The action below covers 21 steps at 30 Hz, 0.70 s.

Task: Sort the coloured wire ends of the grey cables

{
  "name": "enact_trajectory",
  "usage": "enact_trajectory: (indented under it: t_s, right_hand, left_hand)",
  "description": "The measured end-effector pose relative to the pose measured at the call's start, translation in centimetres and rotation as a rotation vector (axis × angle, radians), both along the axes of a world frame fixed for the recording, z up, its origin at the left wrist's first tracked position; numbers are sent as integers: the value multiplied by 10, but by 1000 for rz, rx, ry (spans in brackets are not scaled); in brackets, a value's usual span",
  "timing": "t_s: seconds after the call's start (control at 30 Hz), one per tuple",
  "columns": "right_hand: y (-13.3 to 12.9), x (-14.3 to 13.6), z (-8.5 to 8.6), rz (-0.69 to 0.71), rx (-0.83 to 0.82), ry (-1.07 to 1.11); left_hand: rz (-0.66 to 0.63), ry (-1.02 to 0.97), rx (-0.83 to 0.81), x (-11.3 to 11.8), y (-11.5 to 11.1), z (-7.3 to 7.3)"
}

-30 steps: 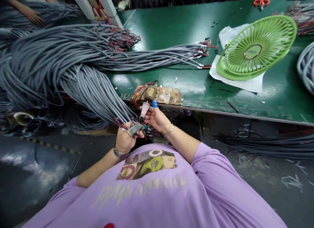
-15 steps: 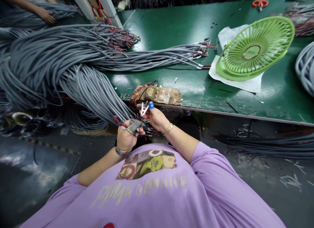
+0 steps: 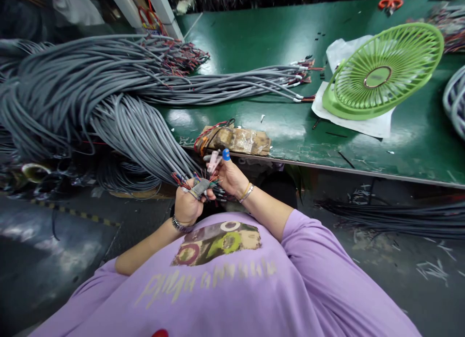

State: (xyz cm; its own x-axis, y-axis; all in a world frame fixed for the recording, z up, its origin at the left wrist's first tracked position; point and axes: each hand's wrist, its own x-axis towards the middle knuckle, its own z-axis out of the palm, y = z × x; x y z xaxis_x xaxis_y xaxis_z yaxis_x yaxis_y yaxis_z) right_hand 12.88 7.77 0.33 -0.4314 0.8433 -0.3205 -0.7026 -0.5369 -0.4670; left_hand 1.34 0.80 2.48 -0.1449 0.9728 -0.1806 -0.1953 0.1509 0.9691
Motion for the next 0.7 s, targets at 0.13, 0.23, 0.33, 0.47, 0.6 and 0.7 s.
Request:
enact_trajectory:
  t_s: [0.13,0.23,0.33,0.47,0.6,0.7]
  right_hand:
    - [-1,10,-1,88,39,7]
    - [-1,15,-1,96,69,9]
    - [-2,16,-1,39,104,-34]
    - [-4,15,0,11,141,-77]
    - [-3,12,1,32,170,-116]
    - [0,8,0,75,162,-123]
  left_hand:
    - [-7,-24,44,-3,-6,0]
    - [25,-38,60,-3,-9,3]
    - [54,-46,54,0,-7,6]
    - [73,-43,63,5,-2,8]
    - [82,-52,63,7,2,6]
    - [84,-47,68,7,4,4]
